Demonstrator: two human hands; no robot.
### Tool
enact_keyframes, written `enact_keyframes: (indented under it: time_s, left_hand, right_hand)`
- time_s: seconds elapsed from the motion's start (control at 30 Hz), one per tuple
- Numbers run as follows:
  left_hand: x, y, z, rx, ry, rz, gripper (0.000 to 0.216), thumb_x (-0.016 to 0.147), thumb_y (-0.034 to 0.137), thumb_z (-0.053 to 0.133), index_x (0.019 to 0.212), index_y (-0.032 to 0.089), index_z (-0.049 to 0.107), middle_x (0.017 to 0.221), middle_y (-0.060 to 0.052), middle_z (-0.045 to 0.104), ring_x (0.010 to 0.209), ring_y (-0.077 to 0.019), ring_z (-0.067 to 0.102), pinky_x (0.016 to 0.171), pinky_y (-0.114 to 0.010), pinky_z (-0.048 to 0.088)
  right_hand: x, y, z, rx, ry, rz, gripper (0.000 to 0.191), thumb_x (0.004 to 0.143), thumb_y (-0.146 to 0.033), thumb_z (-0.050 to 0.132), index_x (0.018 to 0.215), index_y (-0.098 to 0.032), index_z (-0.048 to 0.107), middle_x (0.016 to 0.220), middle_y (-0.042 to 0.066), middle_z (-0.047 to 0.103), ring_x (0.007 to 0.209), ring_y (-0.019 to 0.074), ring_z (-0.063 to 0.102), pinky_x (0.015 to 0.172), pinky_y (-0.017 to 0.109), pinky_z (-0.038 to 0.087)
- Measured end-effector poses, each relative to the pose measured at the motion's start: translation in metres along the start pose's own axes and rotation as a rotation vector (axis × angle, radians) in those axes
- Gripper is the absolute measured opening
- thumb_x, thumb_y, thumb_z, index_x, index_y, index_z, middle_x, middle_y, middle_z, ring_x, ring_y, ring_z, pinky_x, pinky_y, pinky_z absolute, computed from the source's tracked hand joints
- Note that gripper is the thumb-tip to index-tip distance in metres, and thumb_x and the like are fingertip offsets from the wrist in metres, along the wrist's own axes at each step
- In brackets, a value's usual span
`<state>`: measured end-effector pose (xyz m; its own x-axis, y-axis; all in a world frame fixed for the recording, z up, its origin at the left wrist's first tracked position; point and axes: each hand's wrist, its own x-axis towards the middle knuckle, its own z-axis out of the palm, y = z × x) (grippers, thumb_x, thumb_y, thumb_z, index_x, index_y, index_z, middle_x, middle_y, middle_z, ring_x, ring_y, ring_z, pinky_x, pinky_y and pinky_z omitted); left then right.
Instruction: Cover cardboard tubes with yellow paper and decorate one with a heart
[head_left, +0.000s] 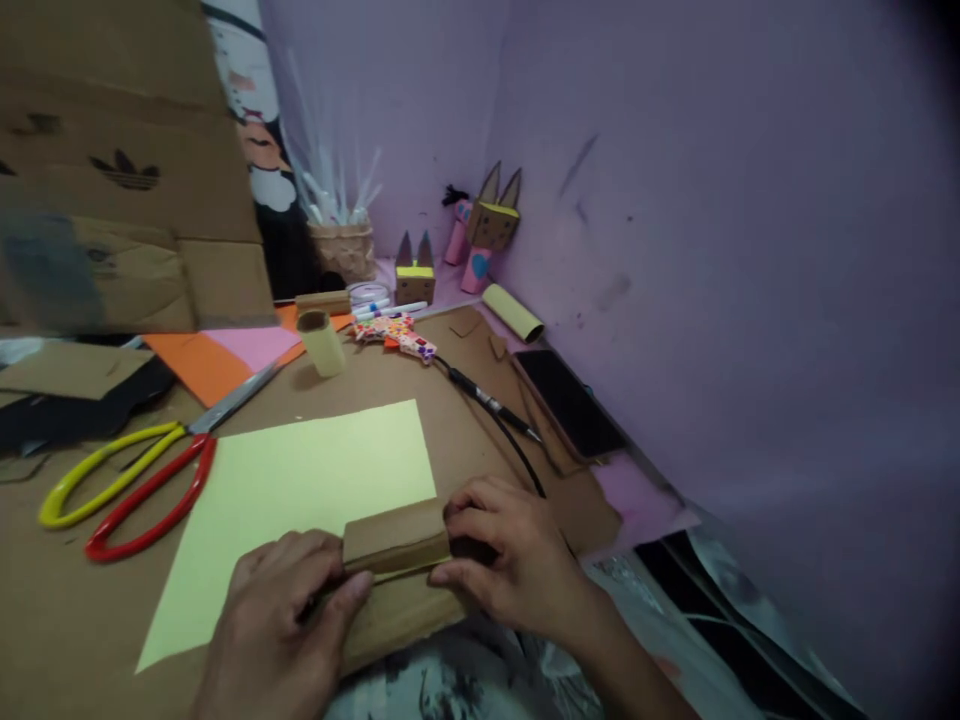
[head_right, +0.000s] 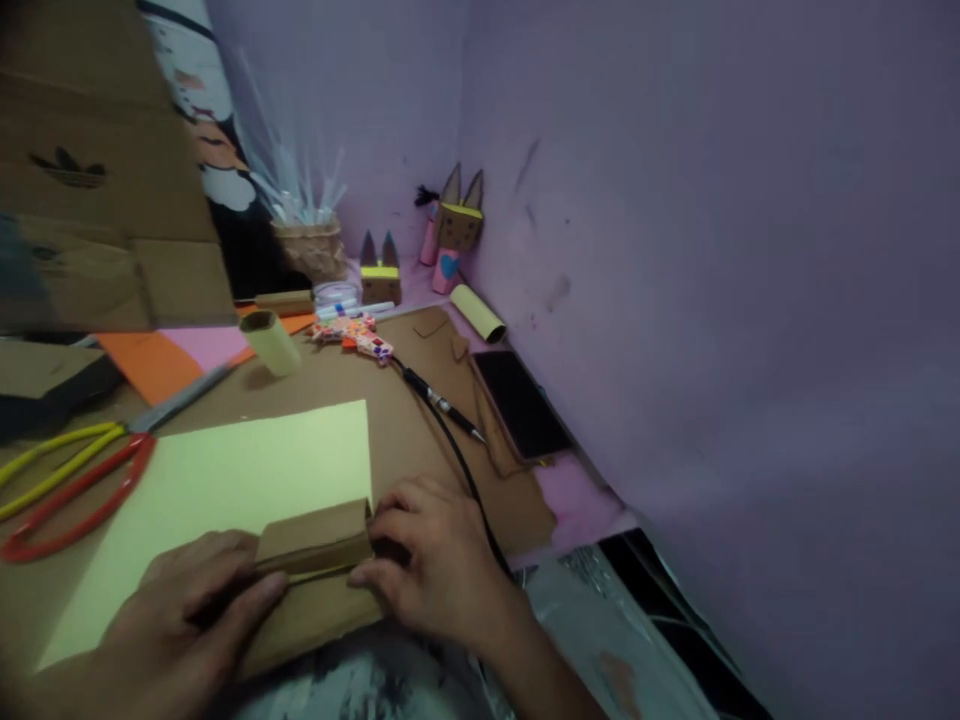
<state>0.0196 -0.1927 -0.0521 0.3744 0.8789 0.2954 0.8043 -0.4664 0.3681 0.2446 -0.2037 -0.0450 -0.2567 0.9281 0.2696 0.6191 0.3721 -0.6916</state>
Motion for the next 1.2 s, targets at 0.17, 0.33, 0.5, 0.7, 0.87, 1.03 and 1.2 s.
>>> enact_keyframes:
  time_s: [0.17, 0.33, 0.5, 0.7, 0.87, 1.03, 1.2]
  left_hand:
    - [-0.003, -0.019, 0.007, 0.072, 0.005, 0.125, 0.019, 0.077, 0.044, 0.055, 0.073, 0.025, 0.057, 0.073, 0.003, 0.064, 0.069, -0.017, 0.059, 0.064, -0.03, 0.042]
    - [-0.001, -0.019, 0.005, 0.179, 0.037, 0.186, 0.026, 0.077, 0.05, 0.053, 0.082, 0.025, 0.057, 0.081, 0.0, 0.065, 0.074, -0.0188, 0.06, 0.064, -0.029, 0.045]
    - [0.003, -0.002, 0.0, 0.142, 0.025, 0.087, 0.023, 0.081, 0.045, 0.05, 0.075, 0.025, 0.059, 0.078, 0.001, 0.065, 0.072, -0.0174, 0.06, 0.064, -0.027, 0.045]
    - [0.002, 0.009, -0.008, -0.024, -0.025, -0.05, 0.018, 0.077, 0.041, 0.056, 0.071, 0.024, 0.06, 0.078, 0.002, 0.065, 0.075, -0.0172, 0.059, 0.067, -0.027, 0.043]
    - [0.015, 0.017, -0.021, -0.219, -0.167, -0.171, 0.038, 0.086, 0.041, 0.038, 0.056, 0.022, 0.052, 0.059, 0.004, 0.057, 0.062, -0.0138, 0.055, 0.063, -0.026, 0.04]
    - [0.022, 0.018, -0.021, -0.251, -0.184, -0.222, 0.038, 0.084, 0.041, 0.043, 0.053, 0.021, 0.052, 0.053, 0.004, 0.053, 0.055, -0.0127, 0.052, 0.056, -0.024, 0.038]
    - [0.013, 0.008, -0.016, -0.292, -0.077, -0.209, 0.024, 0.077, 0.038, 0.056, 0.06, 0.025, 0.065, 0.064, 0.005, 0.066, 0.063, -0.0139, 0.061, 0.06, -0.022, 0.045]
  right_hand:
    - [-0.002, 0.0, 0.003, 0.027, 0.069, -0.01, 0.011, 0.072, -0.025, 0.071, 0.07, -0.016, 0.064, 0.076, 0.001, 0.062, 0.076, 0.0148, 0.055, 0.067, 0.026, 0.039]
    - [-0.003, -0.002, 0.005, 0.042, 0.107, 0.026, 0.012, 0.073, -0.022, 0.068, 0.065, -0.016, 0.062, 0.073, 0.001, 0.061, 0.071, 0.0144, 0.054, 0.062, 0.026, 0.037]
    - [-0.003, -0.001, 0.006, 0.085, 0.093, 0.04, 0.011, 0.075, -0.019, 0.066, 0.065, -0.016, 0.061, 0.073, 0.002, 0.06, 0.072, 0.0153, 0.054, 0.062, 0.026, 0.037]
    - [-0.003, -0.006, 0.004, 0.088, 0.052, 0.081, 0.007, 0.072, -0.018, 0.066, 0.068, -0.017, 0.06, 0.074, 0.002, 0.058, 0.073, 0.0163, 0.054, 0.062, 0.027, 0.037]
    - [-0.003, -0.007, 0.004, 0.07, 0.043, 0.076, 0.008, 0.074, -0.02, 0.065, 0.068, -0.017, 0.061, 0.074, 0.002, 0.058, 0.072, 0.0164, 0.054, 0.062, 0.027, 0.037]
    - [-0.003, -0.005, 0.005, 0.062, 0.051, 0.075, 0.005, 0.071, -0.018, 0.067, 0.073, -0.018, 0.062, 0.077, 0.002, 0.059, 0.075, 0.0172, 0.055, 0.064, 0.028, 0.039]
    - [-0.005, -0.005, 0.005, 0.059, 0.049, 0.073, 0.011, 0.07, -0.019, 0.068, 0.079, -0.019, 0.062, 0.08, 0.003, 0.06, 0.077, 0.0186, 0.054, 0.065, 0.029, 0.04]
